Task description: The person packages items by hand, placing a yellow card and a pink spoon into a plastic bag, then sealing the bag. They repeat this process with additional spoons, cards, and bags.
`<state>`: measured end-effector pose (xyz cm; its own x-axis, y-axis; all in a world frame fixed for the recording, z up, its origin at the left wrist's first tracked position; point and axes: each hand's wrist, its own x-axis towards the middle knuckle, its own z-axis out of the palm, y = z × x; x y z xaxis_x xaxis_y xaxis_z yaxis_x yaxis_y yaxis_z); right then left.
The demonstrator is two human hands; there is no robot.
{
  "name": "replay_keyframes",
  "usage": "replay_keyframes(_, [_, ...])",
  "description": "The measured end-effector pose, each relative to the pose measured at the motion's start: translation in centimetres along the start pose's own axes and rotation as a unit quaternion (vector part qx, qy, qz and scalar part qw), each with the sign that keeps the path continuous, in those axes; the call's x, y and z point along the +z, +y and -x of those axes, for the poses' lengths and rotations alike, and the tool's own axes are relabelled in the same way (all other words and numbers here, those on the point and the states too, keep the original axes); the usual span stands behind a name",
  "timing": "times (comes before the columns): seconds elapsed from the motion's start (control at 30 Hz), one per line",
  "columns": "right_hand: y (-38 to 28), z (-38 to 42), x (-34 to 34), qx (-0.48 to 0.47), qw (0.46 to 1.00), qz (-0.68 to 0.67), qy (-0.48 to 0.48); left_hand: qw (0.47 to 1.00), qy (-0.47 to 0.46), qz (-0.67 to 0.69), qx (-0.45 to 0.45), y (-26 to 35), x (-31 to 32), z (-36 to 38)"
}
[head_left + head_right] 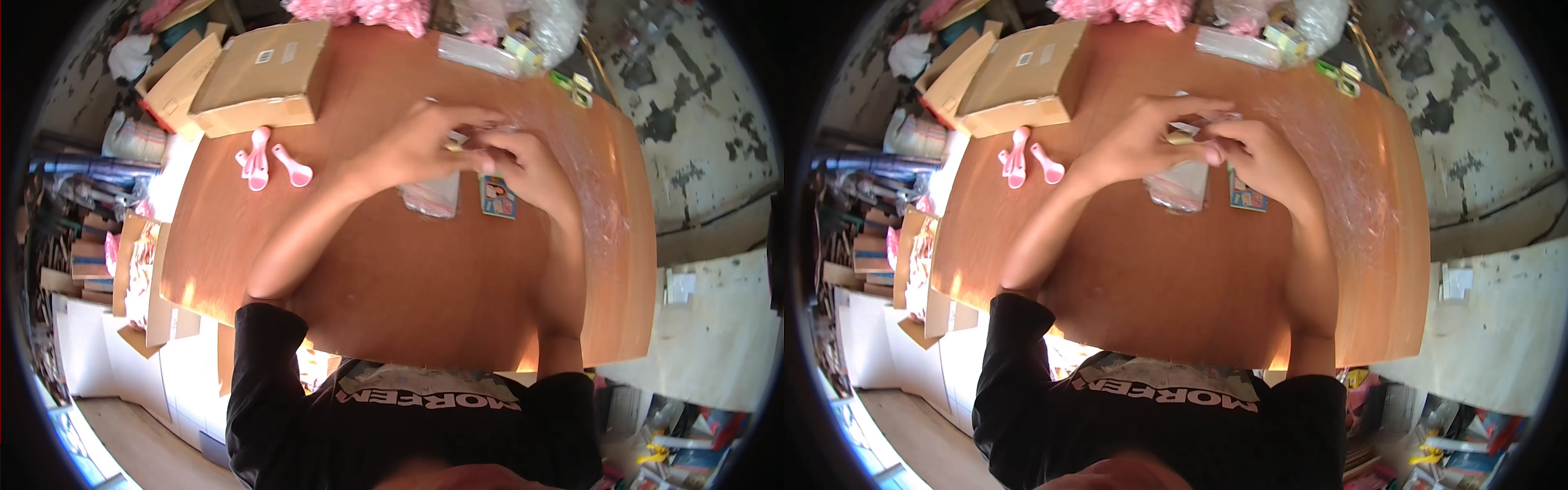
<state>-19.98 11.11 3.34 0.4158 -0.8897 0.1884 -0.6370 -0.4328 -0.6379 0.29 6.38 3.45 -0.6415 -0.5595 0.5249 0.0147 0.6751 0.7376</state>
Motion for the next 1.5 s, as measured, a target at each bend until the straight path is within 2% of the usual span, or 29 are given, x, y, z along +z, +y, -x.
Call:
replay_keyframes(0.07, [-1.3,-0.3,1.0,-0.023,0.973,-0.192,0.124,0.993,0.013,-0.088,0.077,-0.2,-0.1,0.3])
replay_keyframes(0.13, [-1.1,-1.1,1.1,-0.076,0.978,-0.165,0.107,0.994,0.021,-0.102,0.042,0.1,-1.6,0.5])
replay_keyframes(0.2, [-0.4,-2.1,2.6,-0.042,0.9,-0.343,0.265,0.995,0.038,-0.095,-0.02,1.0,-3.1,0.6])
replay_keyframes(0.23, [0.0,-3.2,3.6,0.0,0.86,-0.409,0.305,0.992,0.069,-0.11,0.001,0.8,-3.6,0.4])
replay_keyframes(0.27, [0.4,-4.4,5.0,0.052,0.864,-0.389,0.314,0.991,0.074,-0.115,-0.006,1.5,-4.3,0.7])
replay_keyframes(0.33, [3.5,-7.5,8.9,0.008,0.968,-0.153,0.198,0.992,0.106,-0.06,-0.041,2.8,-5.4,0.8])
replay_keyframes(0.37, [2.8,-8.7,11.3,-0.035,0.967,-0.148,0.205,0.984,0.145,-0.1,0.012,2.7,-5.6,0.8])
replay_keyframes(0.4, [1.2,-10.0,14.2,-0.076,0.964,-0.144,0.213,0.984,0.147,-0.104,0.012,2.6,-5.7,0.9])
replay_keyframes(0.47, [-1.5,-12.5,18.2,-0.157,0.966,-0.18,0.096,0.983,0.152,-0.102,0.027,2.6,-5.9,1.1])
replay_keyframes(0.53, [-5.3,-14.0,18.6,-0.107,0.987,-0.055,-0.104,0.987,0.132,-0.088,0.004,3.1,-6.1,1.1])
replay_keyframes(0.6, [-0.2,-16.7,27.0,-0.244,0.967,0.049,0.054,0.989,0.116,-0.091,-0.015,2.9,-5.9,0.9])
replay_keyframes(0.63, [-0.9,-16.8,28.4,-0.239,0.968,0.051,0.059,0.99,0.11,-0.088,-0.011,2.8,-5.7,0.8])
replay_keyframes(0.7, [-1.6,-16.2,29.6,-0.188,0.969,-0.073,0.143,0.989,0.118,-0.089,0.004,2.4,-5.6,0.8])
replay_keyframes(0.73, [-1.0,-15.8,29.1,-0.183,0.969,-0.067,0.15,0.99,0.112,-0.083,0.011,2.3,-5.5,0.8])
replay_keyframes(0.8, [0.7,-14.5,27.8,-0.166,0.965,0.087,0.183,0.987,0.125,-0.099,0.02,2.1,-5.5,0.7])
replay_keyframes(0.83, [-8.6,-10.8,17.3,0.055,0.957,-0.274,0.073,0.988,0.12,-0.095,0.015,2.1,-5.5,0.7])
replay_keyframes(0.87, [-6.2,-11.0,17.3,0.059,0.958,-0.27,0.08,0.989,0.115,-0.089,0.022,2.0,-5.5,0.6])
replay_keyframes(0.93, [-0.3,-12.2,18.0,0.014,0.998,-0.043,0.036,0.987,0.119,-0.1,0.036,1.9,-5.4,0.6])
replay_keyframes(0.97, [-2.2,-10.3,13.6,0.121,0.968,-0.218,0.007,0.992,0.1,-0.079,-0.004,2.3,-5.5,0.6])
replay_keyframes(1.0, [-0.4,-9.3,11.7,0.008,0.967,-0.24,0.083,0.992,0.098,-0.074,0.0,2.3,-5.4,0.7])
replay_keyframes(1.03, [2.4,-9.3,10.0,-0.096,0.966,-0.174,0.163,0.994,0.086,-0.068,-0.007,2.2,-5.3,0.7])
replay_keyframes(1.07, [4.0,-7.7,7.6,-0.068,0.967,-0.171,0.175,0.995,0.074,-0.062,-0.014,2.2,-5.3,0.6])
replay_keyframes(1.13, [3.3,-4.7,1.8,0.02,0.924,-0.208,0.321,0.996,0.063,-0.059,-0.015,2.4,-5.0,0.4])
replay_keyframes(1.17, [2.3,-3.5,-0.2,-0.025,0.893,-0.16,0.42,0.995,0.06,-0.073,-0.012,2.0,-4.6,0.4])
replay_keyframes(1.2, [0.4,-2.6,-1.8,-0.027,0.855,-0.223,0.467,0.995,0.056,-0.088,-0.01,1.9,-4.4,0.3])
replay_keyframes(1.23, [-0.9,-1.7,-2.8,-0.081,0.824,-0.274,0.489,0.996,0.043,-0.077,-0.021,2.0,-4.1,0.2])
replay_keyframes(1.4, [-3.8,-0.1,-3.1,-0.128,0.789,-0.234,0.553,0.995,-0.004,-0.09,-0.04,2.3,-2.9,0.1])
replay_keyframes(1.47, [-3.4,-0.4,-2.6,-0.138,0.831,-0.19,0.503,0.995,-0.014,-0.095,-0.03,2.4,-2.4,0.0])
replay_keyframes(1.5, [-3.6,-0.6,-2.2,-0.138,0.829,-0.189,0.508,0.996,-0.011,-0.09,-0.026,2.3,-2.2,0.0])
